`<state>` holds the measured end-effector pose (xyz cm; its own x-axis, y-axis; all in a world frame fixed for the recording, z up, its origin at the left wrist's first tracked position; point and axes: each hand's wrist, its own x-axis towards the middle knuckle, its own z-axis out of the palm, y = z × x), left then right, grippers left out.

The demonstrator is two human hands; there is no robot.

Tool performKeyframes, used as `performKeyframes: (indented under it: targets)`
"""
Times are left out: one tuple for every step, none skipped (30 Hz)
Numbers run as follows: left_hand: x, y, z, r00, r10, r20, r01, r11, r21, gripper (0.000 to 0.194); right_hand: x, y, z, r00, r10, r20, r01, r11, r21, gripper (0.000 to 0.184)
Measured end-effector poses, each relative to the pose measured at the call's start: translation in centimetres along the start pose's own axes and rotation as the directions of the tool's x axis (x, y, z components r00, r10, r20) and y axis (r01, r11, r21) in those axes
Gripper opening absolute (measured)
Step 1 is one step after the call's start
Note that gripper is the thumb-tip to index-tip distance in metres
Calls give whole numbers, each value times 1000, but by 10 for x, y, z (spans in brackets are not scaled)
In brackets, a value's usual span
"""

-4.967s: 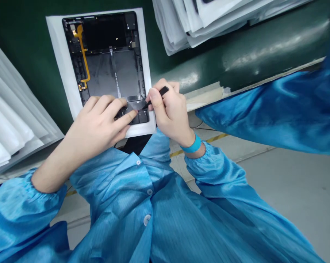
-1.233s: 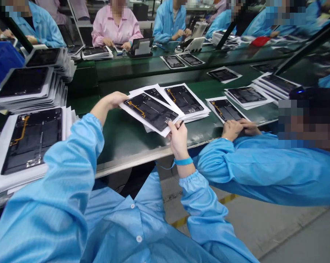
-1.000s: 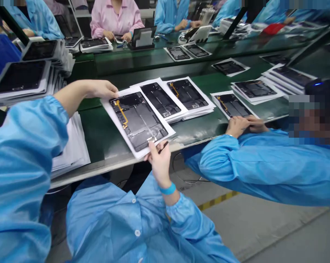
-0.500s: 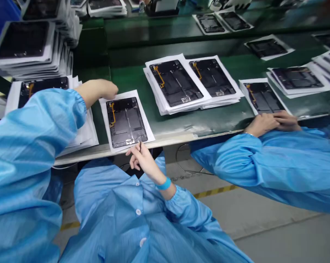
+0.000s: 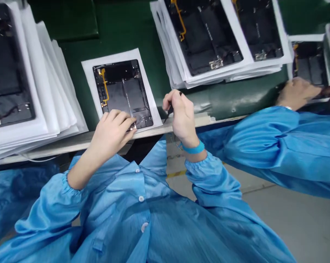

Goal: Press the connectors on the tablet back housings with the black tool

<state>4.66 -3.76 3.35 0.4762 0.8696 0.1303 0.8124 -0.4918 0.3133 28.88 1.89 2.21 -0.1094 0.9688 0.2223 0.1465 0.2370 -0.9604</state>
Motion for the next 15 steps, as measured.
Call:
performKeyframes:
  targets:
    - [-5, -6, 12, 997, 30, -74, -27, 999, 39, 31, 3, 2, 3, 999, -22, 28, 23, 999, -35, 61]
    - [-9, -10, 22, 987, 65, -144, -55, 996, 67, 29, 5, 5, 6, 997, -37, 66, 41, 998, -56, 59]
    - [-11, -13, 29, 975, 97, -199, -81, 993, 89, 26, 6, 8, 9, 993, -47, 112, 55, 996, -66, 57]
    - [-14, -15, 32, 964, 124, -235, -101, 989, 106, 24, 7, 11, 11, 986, -52, 160, 64, 995, -71, 56]
    - [-15, -16, 34, 957, 140, -255, -113, 987, 119, 23, 8, 13, 12, 978, -54, 202, 71, 994, -78, 55]
    - [-16, -16, 34, 954, 146, -263, -115, 985, 127, 21, 8, 15, 13, 971, -59, 231, 82, 992, -91, 55]
    - [-17, -16, 32, 954, 145, -262, -114, 985, 129, 21, 8, 17, 13, 967, -68, 246, 97, 989, -109, 55]
    - [-18, -16, 31, 956, 139, -258, -110, 986, 126, 20, 7, 19, 13, 965, -79, 249, 114, 985, -132, 55]
    - [-18, -15, 29, 958, 135, -254, -107, 987, 122, 20, 7, 21, 13, 966, -89, 242, 129, 979, -157, 55]
    - [-18, -15, 28, 960, 132, -247, -105, 987, 118, 19, 6, 23, 12, 968, -99, 230, 142, 973, -180, 55]
    - [-19, -15, 27, 962, 129, -239, -105, 988, 113, 20, 5, 24, 12, 970, -108, 220, 154, 967, -201, 55]
    - [-18, -14, 26, 964, 129, -232, -106, 988, 109, 20, 4, 26, 12, 970, -117, 213, 164, 962, -219, 56]
    - [-18, -14, 26, 966, 131, -223, -109, 988, 105, 20, 3, 27, 12, 969, -122, 213, 173, 956, -236, 56]
    - [-18, -14, 25, 966, 137, -218, -117, 988, 103, 21, 3, 28, 12, 967, -125, 222, 181, 950, -254, 56]
    - [-17, -14, 25, 965, 149, -214, -129, 986, 104, 22, 3, 29, 12, 964, -129, 232, 192, 942, -273, 57]
